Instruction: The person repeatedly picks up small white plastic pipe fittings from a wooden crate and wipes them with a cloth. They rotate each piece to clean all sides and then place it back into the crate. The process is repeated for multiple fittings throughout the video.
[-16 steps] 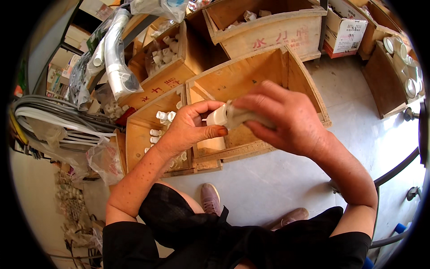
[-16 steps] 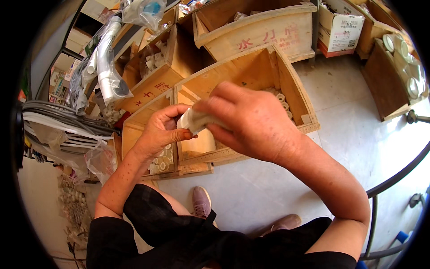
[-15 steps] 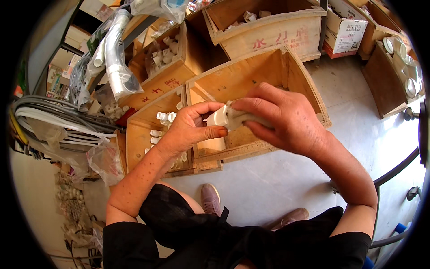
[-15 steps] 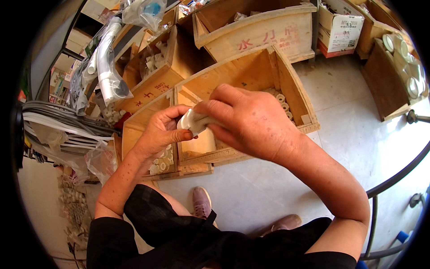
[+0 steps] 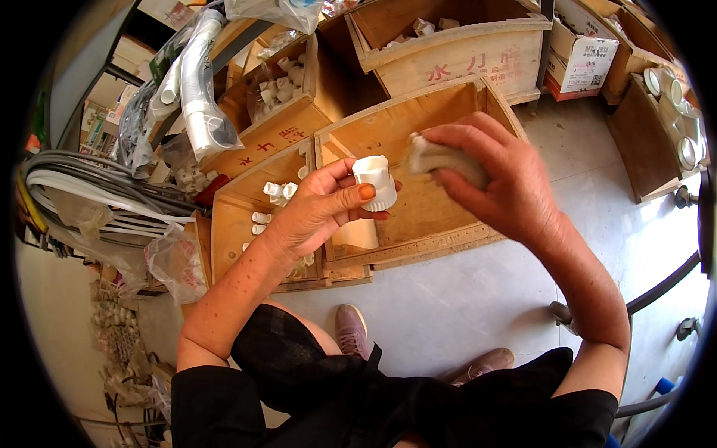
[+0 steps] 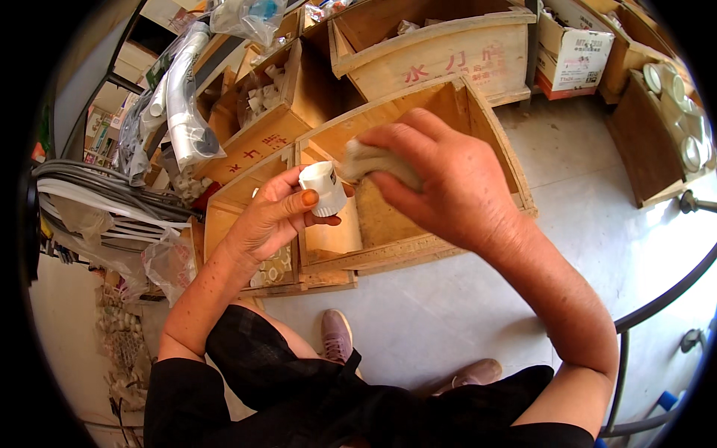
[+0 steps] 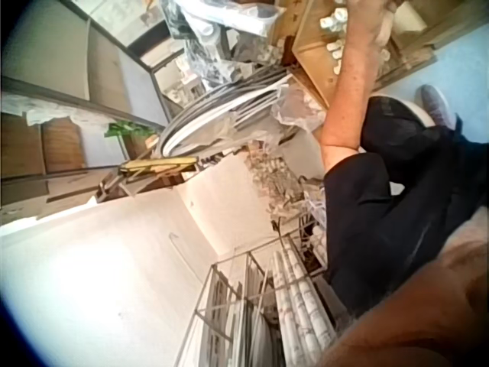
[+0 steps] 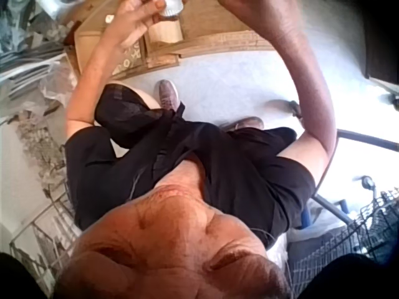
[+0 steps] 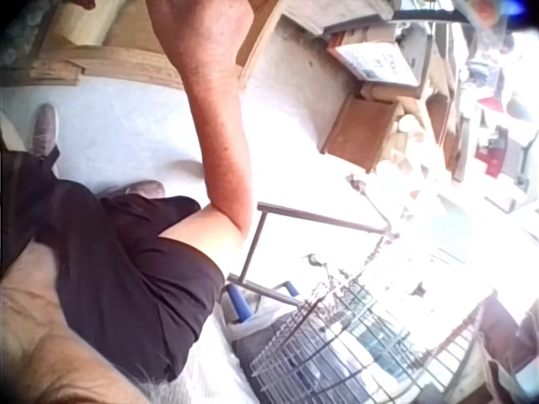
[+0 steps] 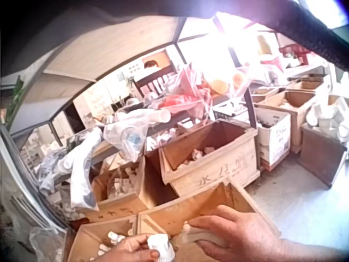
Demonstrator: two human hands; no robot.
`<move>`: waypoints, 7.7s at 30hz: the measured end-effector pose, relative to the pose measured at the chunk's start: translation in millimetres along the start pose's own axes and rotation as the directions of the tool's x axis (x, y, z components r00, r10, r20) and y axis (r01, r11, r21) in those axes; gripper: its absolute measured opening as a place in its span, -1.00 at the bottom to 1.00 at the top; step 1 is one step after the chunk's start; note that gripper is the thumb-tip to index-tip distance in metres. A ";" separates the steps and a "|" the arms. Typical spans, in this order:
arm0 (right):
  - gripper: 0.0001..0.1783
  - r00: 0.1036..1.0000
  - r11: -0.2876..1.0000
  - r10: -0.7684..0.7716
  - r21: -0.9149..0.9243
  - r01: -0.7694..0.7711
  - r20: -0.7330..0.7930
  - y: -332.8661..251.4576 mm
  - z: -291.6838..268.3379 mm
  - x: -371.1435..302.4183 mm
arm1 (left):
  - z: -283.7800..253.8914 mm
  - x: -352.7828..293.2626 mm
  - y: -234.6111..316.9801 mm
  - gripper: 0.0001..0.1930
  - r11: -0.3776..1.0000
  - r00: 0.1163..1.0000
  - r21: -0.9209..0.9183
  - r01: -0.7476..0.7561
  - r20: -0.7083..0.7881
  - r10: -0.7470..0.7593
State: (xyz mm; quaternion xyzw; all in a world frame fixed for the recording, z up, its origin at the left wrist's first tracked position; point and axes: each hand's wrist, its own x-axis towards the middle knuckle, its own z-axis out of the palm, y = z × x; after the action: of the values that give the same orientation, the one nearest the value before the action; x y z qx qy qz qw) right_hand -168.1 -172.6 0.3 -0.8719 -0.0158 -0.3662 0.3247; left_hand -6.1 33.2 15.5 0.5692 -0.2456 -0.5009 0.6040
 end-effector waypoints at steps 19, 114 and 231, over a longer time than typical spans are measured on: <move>-0.72 0.992 0.970 -0.122 -0.208 0.129 0.043 -7.9 20.8 0.4 | 11.9 -3.5 -1.4 -0.52 0.967 1.000 0.256 0.005 -0.006 -0.004; -0.90 0.978 0.890 -0.193 -0.406 0.208 0.079 -16.4 18.1 0.4 | 26.8 -4.0 0.3 -0.54 0.366 0.881 0.890 -0.273 0.079 0.466; -0.68 0.997 0.987 -0.045 -0.149 0.054 0.062 -5.4 13.8 -9.7 | 14.0 6.3 -16.6 -0.52 0.860 0.956 0.450 -0.240 -0.042 0.289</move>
State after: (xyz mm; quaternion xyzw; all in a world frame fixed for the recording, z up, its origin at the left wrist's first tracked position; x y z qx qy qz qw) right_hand -167.9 -158.3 -10.2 -0.9037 -0.0193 -0.3485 0.2480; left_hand -21.3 23.9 1.5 0.6780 -0.3952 -0.3128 0.5351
